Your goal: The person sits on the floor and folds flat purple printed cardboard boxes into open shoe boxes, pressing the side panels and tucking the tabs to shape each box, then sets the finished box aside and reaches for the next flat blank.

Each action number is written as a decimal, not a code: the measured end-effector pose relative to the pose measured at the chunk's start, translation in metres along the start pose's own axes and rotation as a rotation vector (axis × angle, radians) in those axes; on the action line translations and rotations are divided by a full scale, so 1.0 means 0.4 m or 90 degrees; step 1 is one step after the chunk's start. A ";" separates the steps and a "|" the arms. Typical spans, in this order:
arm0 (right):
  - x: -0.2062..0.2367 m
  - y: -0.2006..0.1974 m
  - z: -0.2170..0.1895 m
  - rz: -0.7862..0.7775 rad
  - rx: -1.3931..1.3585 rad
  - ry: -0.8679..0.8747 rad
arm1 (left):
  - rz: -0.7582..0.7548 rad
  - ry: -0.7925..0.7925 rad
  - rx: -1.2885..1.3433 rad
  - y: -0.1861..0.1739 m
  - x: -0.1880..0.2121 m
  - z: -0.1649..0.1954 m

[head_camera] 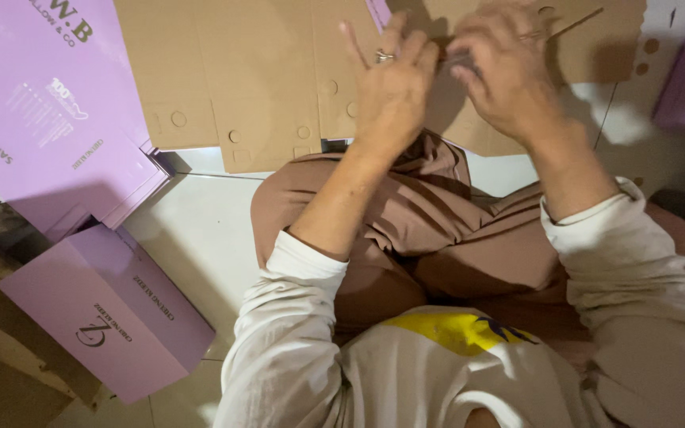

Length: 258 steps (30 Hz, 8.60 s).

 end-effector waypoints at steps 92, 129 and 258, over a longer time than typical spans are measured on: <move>-0.005 0.190 0.026 0.034 -0.967 0.549 | -0.117 -0.168 0.255 0.069 -0.087 -0.091; 0.102 0.358 0.059 0.124 -1.160 0.660 | -0.193 -0.229 0.380 0.166 -0.083 -0.142; 0.013 0.137 0.118 -0.184 -0.537 0.607 | -0.022 -0.102 0.263 0.127 -0.060 0.017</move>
Point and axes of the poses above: each hand's wrist, its own x-axis away from the middle knuckle, its own y-axis out of the palm, z = x × y, the point moved 7 cm from there along -x, towards the middle knuckle, and after that the axes turned 9 degrees about -z, right-handed, at the moved point
